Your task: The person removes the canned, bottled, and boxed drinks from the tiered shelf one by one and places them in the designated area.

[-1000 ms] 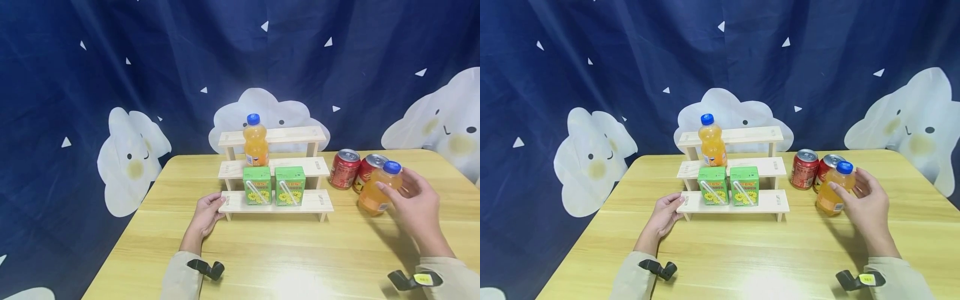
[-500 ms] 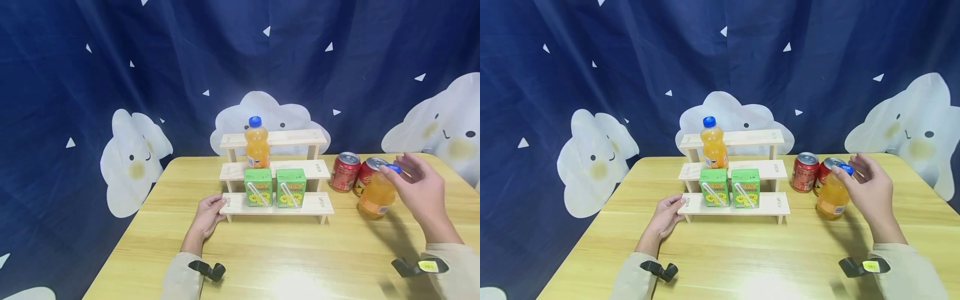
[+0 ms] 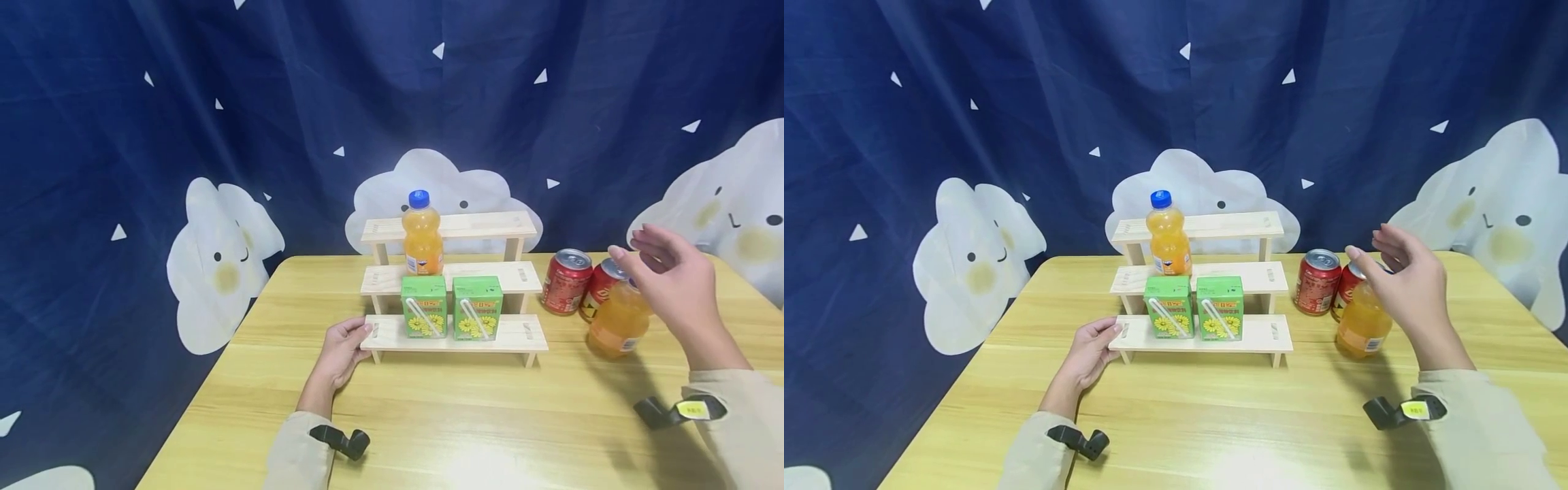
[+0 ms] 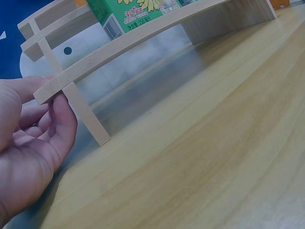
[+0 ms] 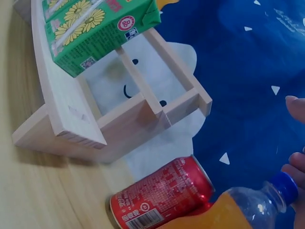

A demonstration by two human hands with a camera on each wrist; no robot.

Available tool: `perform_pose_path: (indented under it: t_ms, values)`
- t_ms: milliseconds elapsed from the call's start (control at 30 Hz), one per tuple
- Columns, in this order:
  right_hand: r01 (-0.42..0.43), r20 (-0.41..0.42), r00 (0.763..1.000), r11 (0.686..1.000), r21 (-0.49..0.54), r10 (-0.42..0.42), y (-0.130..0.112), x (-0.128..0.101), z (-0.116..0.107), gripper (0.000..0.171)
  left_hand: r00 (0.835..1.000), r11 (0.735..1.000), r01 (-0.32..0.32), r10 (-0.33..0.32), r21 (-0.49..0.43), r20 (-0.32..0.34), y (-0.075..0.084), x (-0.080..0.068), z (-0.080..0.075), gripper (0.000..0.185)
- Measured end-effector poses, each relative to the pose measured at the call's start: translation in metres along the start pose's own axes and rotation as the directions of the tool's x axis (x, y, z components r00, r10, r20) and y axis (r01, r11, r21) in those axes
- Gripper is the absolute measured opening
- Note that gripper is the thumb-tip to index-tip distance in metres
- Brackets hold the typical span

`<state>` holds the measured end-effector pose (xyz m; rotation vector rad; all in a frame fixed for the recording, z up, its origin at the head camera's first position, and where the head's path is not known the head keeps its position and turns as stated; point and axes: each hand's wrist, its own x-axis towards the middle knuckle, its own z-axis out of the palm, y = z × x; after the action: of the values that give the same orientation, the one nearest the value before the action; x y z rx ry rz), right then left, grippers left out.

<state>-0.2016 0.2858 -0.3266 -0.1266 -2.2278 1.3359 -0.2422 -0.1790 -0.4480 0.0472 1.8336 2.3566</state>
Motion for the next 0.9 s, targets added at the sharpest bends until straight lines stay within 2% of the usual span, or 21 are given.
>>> perform_pose_path:
  t_ms: [133, 467, 600, 900]
  values:
    - [0.016, 0.010, 1.000, 1.000, -0.002, -0.016, -0.006, 0.002, 0.001, 0.061, 1.000, 1.000, 0.003, -0.003, 0.003, 0.003, -0.001, 0.001, 0.000, 0.036]
    - [0.005, 0.086, 0.996, 0.993, -0.120, 0.005, -0.022, 0.007, 0.013, 0.067, 1.000, 1.000, -0.002, 0.002, 0.014, 0.008, -0.001, 0.000, -0.001, 0.037]
    - [0.005, 0.102, 0.995, 0.992, -0.128, 0.008, -0.025, 0.008, 0.020, 0.068, 1.000, 1.000, -0.010, 0.010, 0.015, 0.018, -0.002, 0.001, -0.001, 0.038]
    - [0.068, 0.151, 0.987, 0.988, -0.136, -0.047, -0.035, 0.007, 0.036, 0.066, 1.000, 1.000, 0.000, 0.000, 0.007, 0.009, -0.001, 0.001, -0.001, 0.036]
